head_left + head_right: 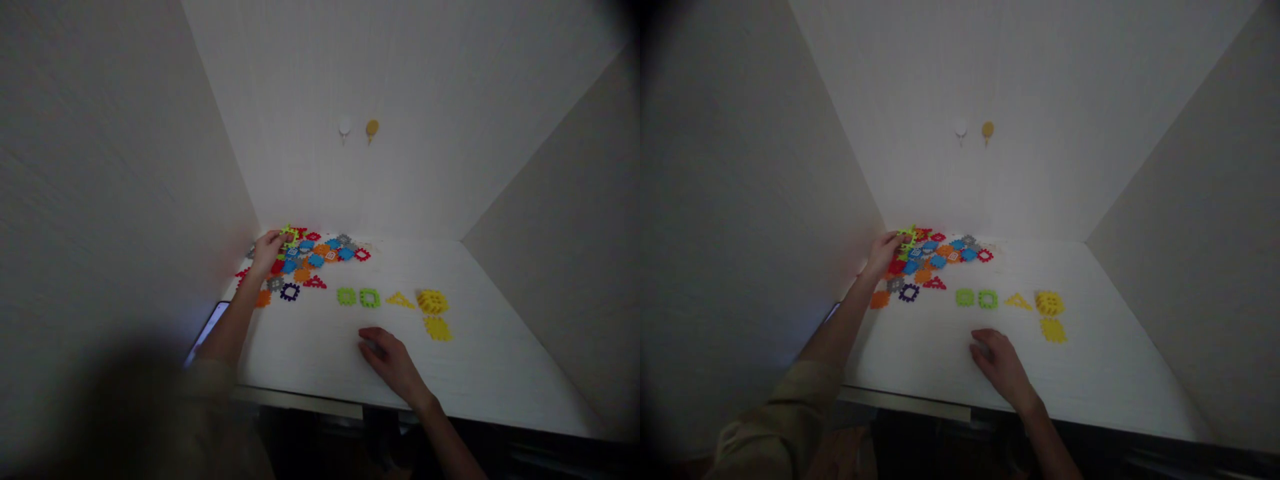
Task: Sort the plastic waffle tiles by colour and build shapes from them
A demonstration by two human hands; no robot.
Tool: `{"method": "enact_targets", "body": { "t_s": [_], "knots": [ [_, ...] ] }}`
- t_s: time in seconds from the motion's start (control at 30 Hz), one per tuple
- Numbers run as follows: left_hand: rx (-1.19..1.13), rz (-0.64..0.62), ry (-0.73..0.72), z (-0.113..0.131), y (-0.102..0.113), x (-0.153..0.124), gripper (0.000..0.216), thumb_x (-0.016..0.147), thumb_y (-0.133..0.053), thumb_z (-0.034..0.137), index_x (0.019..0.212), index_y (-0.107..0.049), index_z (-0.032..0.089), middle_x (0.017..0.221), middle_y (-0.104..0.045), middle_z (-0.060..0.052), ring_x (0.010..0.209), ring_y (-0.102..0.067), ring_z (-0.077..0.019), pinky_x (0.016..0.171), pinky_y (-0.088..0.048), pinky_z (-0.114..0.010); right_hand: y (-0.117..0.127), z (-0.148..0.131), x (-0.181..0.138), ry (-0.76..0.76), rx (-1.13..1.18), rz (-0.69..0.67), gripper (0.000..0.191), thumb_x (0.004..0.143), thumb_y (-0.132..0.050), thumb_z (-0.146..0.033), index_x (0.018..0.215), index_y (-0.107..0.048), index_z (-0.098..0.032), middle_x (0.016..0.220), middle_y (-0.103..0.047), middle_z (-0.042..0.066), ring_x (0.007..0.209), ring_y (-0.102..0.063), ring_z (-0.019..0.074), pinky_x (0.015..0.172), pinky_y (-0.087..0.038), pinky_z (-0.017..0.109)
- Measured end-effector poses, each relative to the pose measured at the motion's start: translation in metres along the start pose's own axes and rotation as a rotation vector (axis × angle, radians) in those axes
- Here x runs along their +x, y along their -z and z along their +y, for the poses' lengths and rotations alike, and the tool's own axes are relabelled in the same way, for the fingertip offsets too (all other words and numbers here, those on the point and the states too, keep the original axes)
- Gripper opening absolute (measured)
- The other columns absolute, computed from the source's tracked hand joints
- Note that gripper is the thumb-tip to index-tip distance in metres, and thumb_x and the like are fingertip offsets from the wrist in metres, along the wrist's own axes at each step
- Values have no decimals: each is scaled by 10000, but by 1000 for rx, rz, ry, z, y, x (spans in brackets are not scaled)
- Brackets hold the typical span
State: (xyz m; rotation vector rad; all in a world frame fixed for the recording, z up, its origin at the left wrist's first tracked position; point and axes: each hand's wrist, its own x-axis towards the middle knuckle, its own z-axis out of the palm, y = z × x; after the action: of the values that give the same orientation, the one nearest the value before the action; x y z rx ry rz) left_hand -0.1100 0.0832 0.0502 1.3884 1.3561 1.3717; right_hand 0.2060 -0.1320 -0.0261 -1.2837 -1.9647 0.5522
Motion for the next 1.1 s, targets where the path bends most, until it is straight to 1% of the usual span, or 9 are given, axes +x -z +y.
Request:
{"method": "enact_targets", "body": {
  "t_s": [0.13, 0.23, 0.4, 0.53, 0.67, 0.8, 0.87, 0.97, 1.1],
  "knots": [
    [-94, -77, 89, 11, -36, -43, 376, 760, -595, 438, 976, -664, 138, 979, -687, -90, 737, -620, -151, 581, -477, -225, 11, -12, 23, 33, 10, 107, 278, 854, -556, -349, 1108, -593, -241, 1087, -645, 79, 1004, -608, 218, 896, -501, 411],
    [-158, -193, 159, 17, -64, -74, 375, 738, -625, 452, 950, -675, 147, 984, -682, -94, 670, -597, -124, 558, -466, -220, 23, -21, 47, 86, -7, 189, 316, 838, -588, -335, 1141, -574, -246, 1148, -620, 80, 1049, -585, 215, 924, -483, 404],
    [-19, -536, 100, 28, -92, -110, 368, 741, -644, 422, 1013, -699, 180, 782, -668, -50, 592, -541, -104, 529, -411, -216, 38, -23, 66, 122, 39, 181, 423, 820, -616, -305, 1228, -517, -251, 1238, -559, 85, 1073, -572, 192, 927, -481, 372],
    [-11, -796, 49, 34, -103, -121, 339, 718, -684, 352, 1019, -708, 197, 847, -680, -47, 692, -573, -125, 633, -428, -242, 41, -16, 57, 140, 77, 83, 423, 810, -623, -299, 1221, -526, -277, 1245, -562, 67, 1124, -549, 188, 961, -459, 388],
    [-67, -854, 123, 35, -112, -127, 482, 642, -750, 300, 1099, -651, 184, 774, -653, -26, 675, -569, -125, 631, -420, -246, 38, -11, 39, 140, 83, 104, 370, 782, -658, -307, 1144, -584, -277, 1236, -576, 61, 1172, -521, 203, 1000, -430, 414],
    [-11, -958, 173, 32, -118, -137, 615, 601, -782, 299, 1167, -574, 178, 608, -547, 41, 556, -490, -99, 535, -346, -220, 32, -13, 19, 98, 129, 83, 274, 816, -626, -308, 1088, -617, -277, 1099, -630, 49, 1036, -598, 181, 915, -496, 359],
    [24, -993, 199, 29, -120, -145, 628, 592, -789, 314, 1162, -565, 175, 590, -514, 51, 537, -463, -96, 514, -317, -217, 29, -14, 11, 71, 143, 78, 208, 837, -601, -305, 1039, -637, -274, 1034, -643, 43, 968, -620, 171, 862, -520, 333],
    [41, -988, 258, 22, -120, -155, 602, 598, -784, 323, 1140, -569, 174, 611, -502, 45, 547, -461, -99, 513, -310, -219, 27, -13, 2, 57, 144, 73, 176, 835, -604, -316, 997, -652, -265, 972, -647, 39, 915, -631, 169, 819, -532, 319],
    [58, -951, 313, 17, -116, -161, 593, 578, -796, 311, 1118, -585, 187, 628, -497, 46, 559, -463, -98, 524, -323, -214, 28, -11, -2, 80, 154, 1, 237, 825, -622, -325, 1054, -635, -265, 1010, -644, 44, 959, -618, 175, 858, -518, 335]
  ]
}}
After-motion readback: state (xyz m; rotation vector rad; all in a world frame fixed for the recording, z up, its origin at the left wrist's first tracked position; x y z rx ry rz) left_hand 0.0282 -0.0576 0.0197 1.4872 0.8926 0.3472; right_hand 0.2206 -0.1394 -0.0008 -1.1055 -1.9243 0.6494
